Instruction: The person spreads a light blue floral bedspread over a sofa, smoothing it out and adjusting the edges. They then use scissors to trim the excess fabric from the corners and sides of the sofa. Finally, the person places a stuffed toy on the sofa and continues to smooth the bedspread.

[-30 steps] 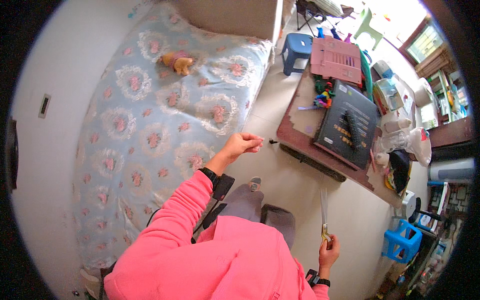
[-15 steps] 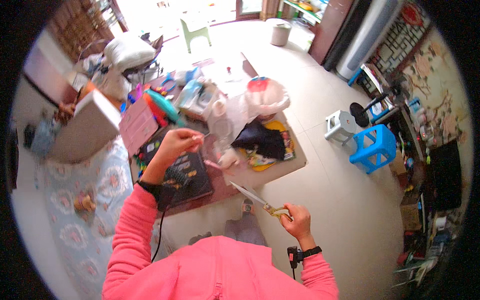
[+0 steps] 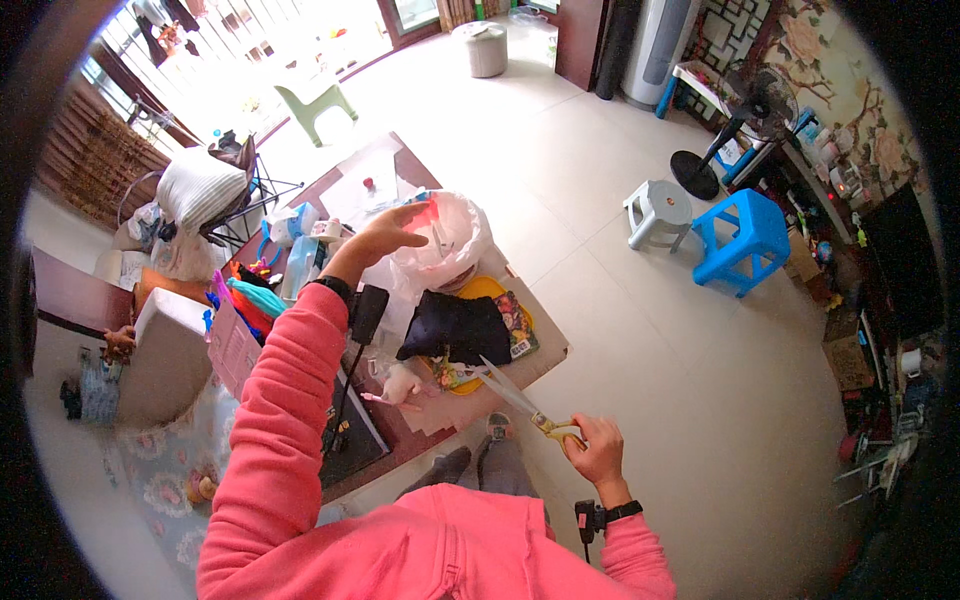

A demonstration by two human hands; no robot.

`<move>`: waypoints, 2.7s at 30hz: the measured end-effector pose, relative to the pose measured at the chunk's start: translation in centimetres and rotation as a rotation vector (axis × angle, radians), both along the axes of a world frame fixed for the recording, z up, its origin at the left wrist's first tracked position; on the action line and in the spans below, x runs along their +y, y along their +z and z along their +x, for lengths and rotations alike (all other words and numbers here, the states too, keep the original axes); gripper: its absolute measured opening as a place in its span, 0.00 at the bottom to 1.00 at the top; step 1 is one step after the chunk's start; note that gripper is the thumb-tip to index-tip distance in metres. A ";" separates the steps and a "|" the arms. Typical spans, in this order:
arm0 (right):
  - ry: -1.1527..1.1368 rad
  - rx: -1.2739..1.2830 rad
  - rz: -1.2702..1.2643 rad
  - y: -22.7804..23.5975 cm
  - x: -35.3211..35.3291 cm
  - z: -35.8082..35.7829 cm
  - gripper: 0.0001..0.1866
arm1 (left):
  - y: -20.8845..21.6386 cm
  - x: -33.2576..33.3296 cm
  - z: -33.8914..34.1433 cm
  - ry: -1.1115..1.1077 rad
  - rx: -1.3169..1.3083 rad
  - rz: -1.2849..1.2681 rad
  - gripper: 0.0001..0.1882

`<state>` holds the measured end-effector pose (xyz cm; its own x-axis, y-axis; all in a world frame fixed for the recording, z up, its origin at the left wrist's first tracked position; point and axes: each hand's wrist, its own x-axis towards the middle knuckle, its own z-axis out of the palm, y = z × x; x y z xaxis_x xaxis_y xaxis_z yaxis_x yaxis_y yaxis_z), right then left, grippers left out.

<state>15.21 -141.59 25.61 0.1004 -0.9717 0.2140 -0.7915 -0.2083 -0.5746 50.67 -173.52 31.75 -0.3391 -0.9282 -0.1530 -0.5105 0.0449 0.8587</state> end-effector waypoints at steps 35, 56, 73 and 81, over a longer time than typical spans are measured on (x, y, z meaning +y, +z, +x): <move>0.861 0.027 0.065 -0.1 -5.9 30.7 0.08 | -4.4 66.0 16.3 1.874 0.485 -0.072 0.11; 0.797 1.108 -0.154 -2.0 -1.1 45.4 0.12 | -16.5 104.8 2.1 2.579 0.913 -0.270 0.12; 1.374 0.554 -0.127 -1.0 18.2 75.5 0.14 | -19.4 107.2 7.0 2.870 0.958 -0.245 0.13; 1.789 0.934 0.240 -9.2 33.7 81.7 0.17 | -18.7 107.3 6.7 2.912 1.021 -0.159 0.13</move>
<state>96.96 -107.87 16.41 0.7670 0.3254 -0.5530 0.1615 -0.9320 -0.3244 57.41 -66.17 13.03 0.4264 0.6237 -0.6552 0.4347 0.4939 0.7530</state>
